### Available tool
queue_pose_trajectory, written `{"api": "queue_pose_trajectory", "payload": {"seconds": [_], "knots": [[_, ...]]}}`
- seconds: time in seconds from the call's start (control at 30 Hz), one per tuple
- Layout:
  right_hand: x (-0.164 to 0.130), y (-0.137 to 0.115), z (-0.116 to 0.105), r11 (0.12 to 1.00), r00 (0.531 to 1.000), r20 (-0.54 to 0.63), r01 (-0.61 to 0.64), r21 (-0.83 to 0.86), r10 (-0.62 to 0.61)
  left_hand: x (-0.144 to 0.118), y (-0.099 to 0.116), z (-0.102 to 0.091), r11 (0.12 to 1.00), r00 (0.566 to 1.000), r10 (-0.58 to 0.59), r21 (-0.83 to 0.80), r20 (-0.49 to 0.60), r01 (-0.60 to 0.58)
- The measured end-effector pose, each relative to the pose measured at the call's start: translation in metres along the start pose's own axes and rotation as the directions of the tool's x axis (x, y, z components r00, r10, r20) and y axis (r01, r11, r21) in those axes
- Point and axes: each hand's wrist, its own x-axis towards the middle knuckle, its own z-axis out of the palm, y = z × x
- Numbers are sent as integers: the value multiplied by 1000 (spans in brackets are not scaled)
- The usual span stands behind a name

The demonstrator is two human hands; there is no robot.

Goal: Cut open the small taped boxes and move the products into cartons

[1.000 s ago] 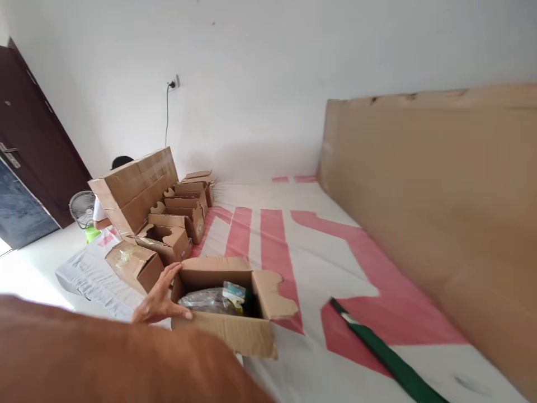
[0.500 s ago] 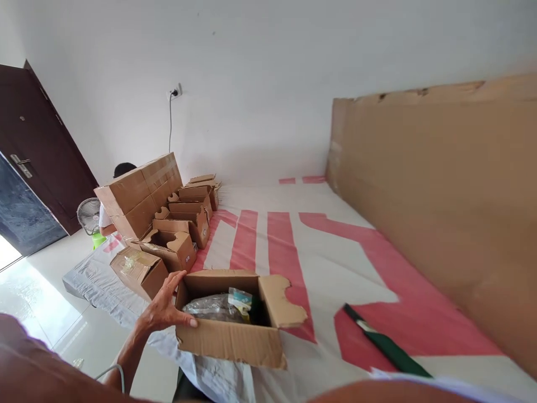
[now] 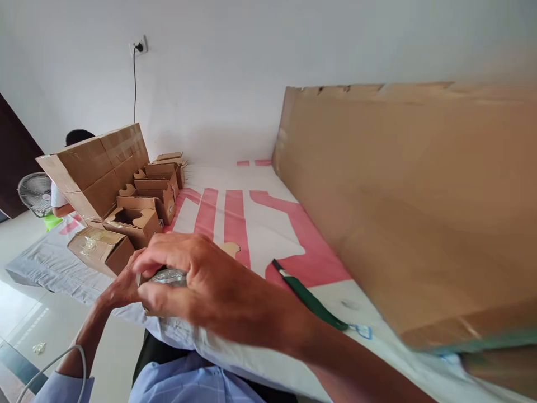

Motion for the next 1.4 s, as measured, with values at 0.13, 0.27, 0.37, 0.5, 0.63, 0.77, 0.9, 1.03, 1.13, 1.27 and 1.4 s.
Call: {"api": "queue_pose_trajectory", "payload": {"seconds": [0.13,0.27,0.37,0.5,0.63,0.77,0.9,1.03,1.13,1.27,1.4], "knots": [[-3,84,1,840,989,-16,-133,-526,146,0,1,-2,996,998,19,-91,62,-13],[-16,145,5,721,974,37,-139,-679,223,-1,7,-3,997,999,29,-68,43,-26],[-18,154,4,687,965,38,-157,-710,260,-3,11,-3,999,998,35,-41,42,-33],[-11,149,5,651,954,24,-186,-736,300,-6,14,-3,999,998,32,-35,48,-30],[-5,148,7,608,935,37,-198,-769,352,-7,16,-2,999,999,17,-39,44,-15],[-4,147,4,612,936,47,-189,-768,348,-8,16,0,998,999,17,-54,28,-15],[-4,146,0,685,943,27,-220,-695,331,-7,15,1,998,1000,22,-61,21,-21],[-3,144,-4,827,944,22,-278,-488,330,-6,16,-1,998,999,29,-60,24,-28],[-1,144,-3,909,941,-7,-330,-253,340,-5,16,-1,998,999,22,-62,30,-20],[3,150,1,940,939,-75,-339,-49,335,-5,15,-1,997,999,6,-73,41,-3],[5,152,-1,936,939,-95,-339,-90,331,-5,13,-1,997,999,5,-80,45,-1]]}}
